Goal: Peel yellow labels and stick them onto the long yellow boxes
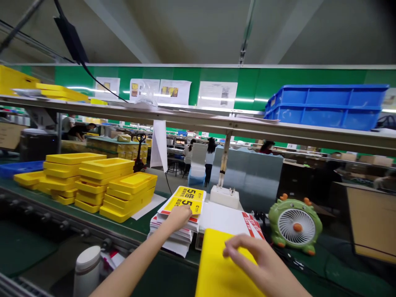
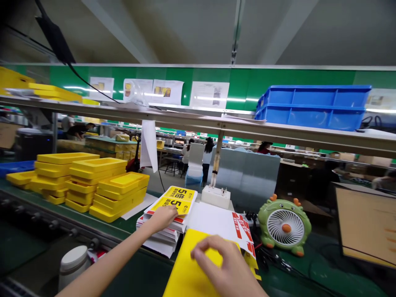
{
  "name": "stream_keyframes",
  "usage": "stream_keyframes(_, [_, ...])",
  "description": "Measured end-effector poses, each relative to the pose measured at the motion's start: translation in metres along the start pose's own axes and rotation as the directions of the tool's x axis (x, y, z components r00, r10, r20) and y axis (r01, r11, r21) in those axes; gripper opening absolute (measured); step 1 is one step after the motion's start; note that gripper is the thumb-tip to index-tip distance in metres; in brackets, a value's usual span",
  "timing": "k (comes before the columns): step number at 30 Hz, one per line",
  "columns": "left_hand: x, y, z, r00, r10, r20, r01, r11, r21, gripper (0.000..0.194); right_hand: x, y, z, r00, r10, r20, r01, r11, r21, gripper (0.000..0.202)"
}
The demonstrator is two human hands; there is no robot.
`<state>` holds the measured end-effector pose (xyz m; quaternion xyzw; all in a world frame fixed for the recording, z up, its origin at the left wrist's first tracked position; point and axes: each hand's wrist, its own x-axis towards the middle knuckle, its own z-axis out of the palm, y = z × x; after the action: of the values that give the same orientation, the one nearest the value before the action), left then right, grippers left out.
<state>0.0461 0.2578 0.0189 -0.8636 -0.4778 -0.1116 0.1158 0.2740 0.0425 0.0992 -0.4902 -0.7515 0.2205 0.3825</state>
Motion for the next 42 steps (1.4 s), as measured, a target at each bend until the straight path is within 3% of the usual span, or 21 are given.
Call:
stream_keyframes(3, [0.002,0.004,-0.001,0.999,-0.026,-0.019,0.026,0.999,0.028,0.019,0.071,0.020,0.018,0.993,0.103,0.056,-0.111,0.980,0.164,0.020])
stream_keyframes(7, [0.002,0.004,0.000,0.999,-0.030,-0.033,0.030,0.999,0.015,0.018,0.135,0.063,0.051,0.961,0.274,0.042,-0.277,0.955,0.110,0.011])
stream_keyframes(10, [0.000,-0.001,0.001,0.999,0.014,-0.050,-0.016,0.998,-0.053,0.017,0.160,0.088,0.076,0.900,0.429,0.081,-0.433,0.900,0.046,0.023])
stream_keyframes(14, [-0.003,-0.010,0.002,0.994,0.075,-0.080,-0.089,0.978,-0.189,0.016,0.180,0.101,0.094,0.811,0.563,0.158,-0.576,0.816,0.049,0.045])
stream_keyframes(19, [-0.009,-0.017,0.005,0.985,0.070,-0.161,-0.119,0.941,-0.318,0.009,0.194,0.104,0.101,0.747,0.621,0.238,-0.660,0.735,0.154,0.027])
stream_keyframes(22, [-0.013,-0.013,0.011,0.979,0.064,-0.193,-0.136,0.911,-0.390,0.007,0.194,0.105,0.100,0.767,0.596,0.237,-0.641,0.690,0.337,0.012])
stream_keyframes(25, [-0.012,-0.007,0.017,0.972,-0.022,-0.233,-0.101,0.859,-0.503,0.014,0.191,0.102,0.098,0.793,0.559,0.241,-0.592,0.618,0.518,0.013])
stream_keyframes(28, [-0.005,-0.001,0.018,0.958,-0.146,-0.246,-0.039,0.785,-0.618,0.030,0.187,0.097,0.097,0.817,0.511,0.269,-0.555,0.568,0.607,0.011])
stream_keyframes(30, [0.002,0.000,0.015,0.961,-0.156,-0.229,-0.036,0.748,-0.662,0.036,0.186,0.094,0.098,0.834,0.486,0.262,-0.529,0.565,0.634,0.010])
stream_keyframes(35, [0.007,-0.002,0.004,0.977,-0.068,-0.201,-0.088,0.732,-0.676,0.029,0.184,0.093,0.101,0.883,0.418,0.212,-0.453,0.647,0.614,0.006])
stream_keyframes(42, [0.003,0.005,0.000,0.972,-0.151,-0.182,-0.014,0.732,-0.681,0.024,0.189,0.100,0.112,0.909,0.393,0.141,-0.413,0.794,0.447,0.015])
